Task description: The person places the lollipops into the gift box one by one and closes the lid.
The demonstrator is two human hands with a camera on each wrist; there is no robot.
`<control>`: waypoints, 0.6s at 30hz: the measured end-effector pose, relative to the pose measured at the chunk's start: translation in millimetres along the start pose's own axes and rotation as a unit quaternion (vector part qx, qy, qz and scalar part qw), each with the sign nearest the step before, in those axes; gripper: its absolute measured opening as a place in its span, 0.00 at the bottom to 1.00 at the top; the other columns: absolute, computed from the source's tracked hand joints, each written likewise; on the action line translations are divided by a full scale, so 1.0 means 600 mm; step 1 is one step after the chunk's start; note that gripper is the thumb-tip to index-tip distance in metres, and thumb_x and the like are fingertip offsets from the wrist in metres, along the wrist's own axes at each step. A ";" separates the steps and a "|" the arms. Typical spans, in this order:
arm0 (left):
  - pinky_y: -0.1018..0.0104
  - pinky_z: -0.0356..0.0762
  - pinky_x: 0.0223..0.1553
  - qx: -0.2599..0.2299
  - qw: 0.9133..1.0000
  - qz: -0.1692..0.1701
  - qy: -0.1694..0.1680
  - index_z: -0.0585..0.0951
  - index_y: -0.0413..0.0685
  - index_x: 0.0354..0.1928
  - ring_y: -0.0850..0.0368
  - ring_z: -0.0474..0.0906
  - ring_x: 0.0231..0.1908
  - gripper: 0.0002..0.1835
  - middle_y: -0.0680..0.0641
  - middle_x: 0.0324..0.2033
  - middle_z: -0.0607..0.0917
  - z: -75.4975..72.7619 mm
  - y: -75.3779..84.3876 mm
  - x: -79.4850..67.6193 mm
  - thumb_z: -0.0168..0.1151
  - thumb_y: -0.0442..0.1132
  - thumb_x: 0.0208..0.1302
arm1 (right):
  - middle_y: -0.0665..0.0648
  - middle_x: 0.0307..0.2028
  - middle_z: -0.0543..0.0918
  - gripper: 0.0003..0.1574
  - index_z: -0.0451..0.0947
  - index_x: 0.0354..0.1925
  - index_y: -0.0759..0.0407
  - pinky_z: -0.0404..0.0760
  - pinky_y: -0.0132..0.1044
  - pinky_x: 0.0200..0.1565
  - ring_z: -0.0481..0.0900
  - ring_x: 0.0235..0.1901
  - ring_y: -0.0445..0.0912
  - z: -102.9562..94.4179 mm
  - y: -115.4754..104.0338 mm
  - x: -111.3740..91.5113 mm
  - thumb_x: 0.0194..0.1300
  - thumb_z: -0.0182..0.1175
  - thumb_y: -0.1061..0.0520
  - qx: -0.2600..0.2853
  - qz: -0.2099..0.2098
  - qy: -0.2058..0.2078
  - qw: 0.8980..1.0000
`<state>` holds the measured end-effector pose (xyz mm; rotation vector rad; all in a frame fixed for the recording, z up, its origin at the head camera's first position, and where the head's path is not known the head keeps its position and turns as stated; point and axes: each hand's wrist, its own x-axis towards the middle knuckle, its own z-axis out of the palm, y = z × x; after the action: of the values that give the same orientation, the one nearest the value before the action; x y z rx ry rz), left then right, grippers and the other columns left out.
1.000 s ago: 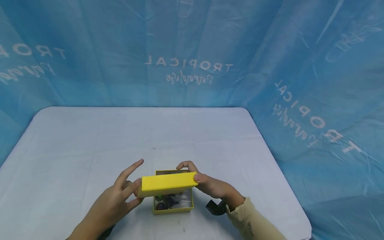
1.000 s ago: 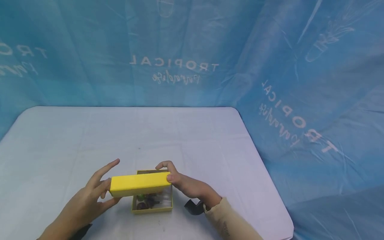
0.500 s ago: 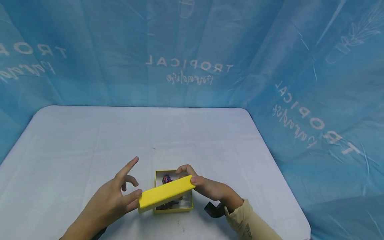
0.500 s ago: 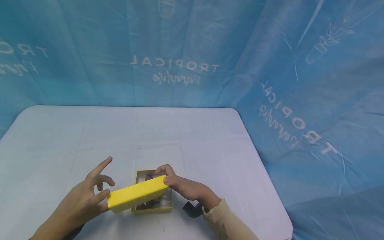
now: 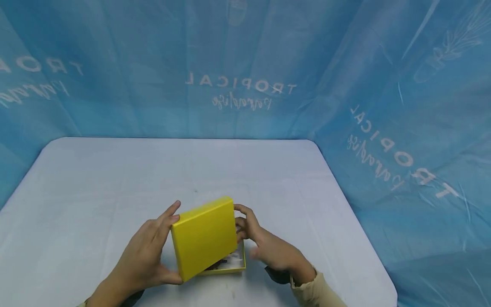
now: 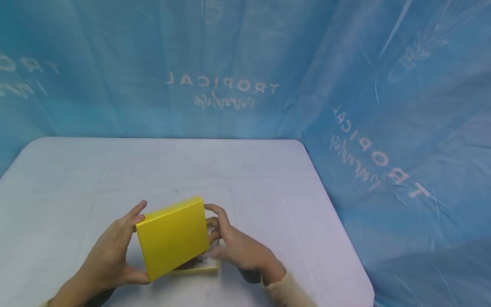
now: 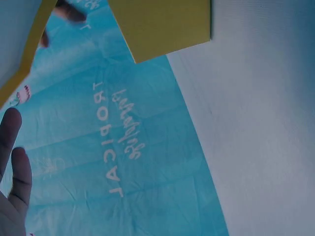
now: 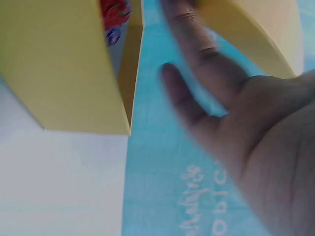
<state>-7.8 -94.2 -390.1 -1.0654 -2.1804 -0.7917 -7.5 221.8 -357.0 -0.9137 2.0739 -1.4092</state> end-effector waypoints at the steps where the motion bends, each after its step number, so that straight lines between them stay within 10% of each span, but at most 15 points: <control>1: 0.63 0.70 0.44 -0.017 1.000 -0.009 0.008 0.67 0.31 0.67 0.55 0.75 0.50 0.60 0.35 0.73 0.65 0.003 -0.002 0.001 0.61 0.77 0.47 | 0.52 0.76 0.56 0.66 0.25 0.78 0.42 0.71 0.45 0.68 0.76 0.59 0.44 0.005 0.000 -0.004 0.63 0.51 0.22 -0.019 -0.005 0.015 1.000; 5: 0.65 0.59 0.47 -0.104 0.993 -0.049 0.022 0.66 0.29 0.69 0.59 0.75 0.51 0.70 0.36 0.71 0.68 0.010 -0.007 0.004 0.71 0.79 0.34 | 0.48 0.81 0.39 0.90 0.20 0.79 0.44 0.69 0.49 0.70 0.72 0.66 0.45 0.019 -0.006 -0.006 0.45 0.79 0.37 -0.091 -0.021 0.070 0.993; 12: 0.65 0.52 0.43 -0.171 0.984 -0.056 0.001 0.61 0.29 0.73 0.64 0.69 0.42 0.76 0.40 0.69 0.71 0.028 -0.009 0.010 0.79 0.74 0.27 | 0.45 0.78 0.51 0.83 0.29 0.81 0.47 0.73 0.52 0.67 0.73 0.64 0.43 0.011 -0.011 -0.005 0.48 0.79 0.45 -0.149 -0.032 0.125 0.980; 18: 0.55 0.61 0.48 -0.142 0.978 -0.118 -0.102 0.50 0.45 0.80 0.66 0.68 0.50 0.79 0.52 0.72 0.66 0.041 -0.012 0.017 0.81 0.70 0.26 | 0.48 0.78 0.52 0.85 0.34 0.81 0.52 0.68 0.51 0.63 0.70 0.56 0.39 0.006 0.015 -0.023 0.44 0.78 0.34 -0.238 -0.028 0.161 0.957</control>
<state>-24.8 -75.3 -400.4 -1.0760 -2.4505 -1.1763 1.7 232.0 -366.4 -0.9763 2.7295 -1.1618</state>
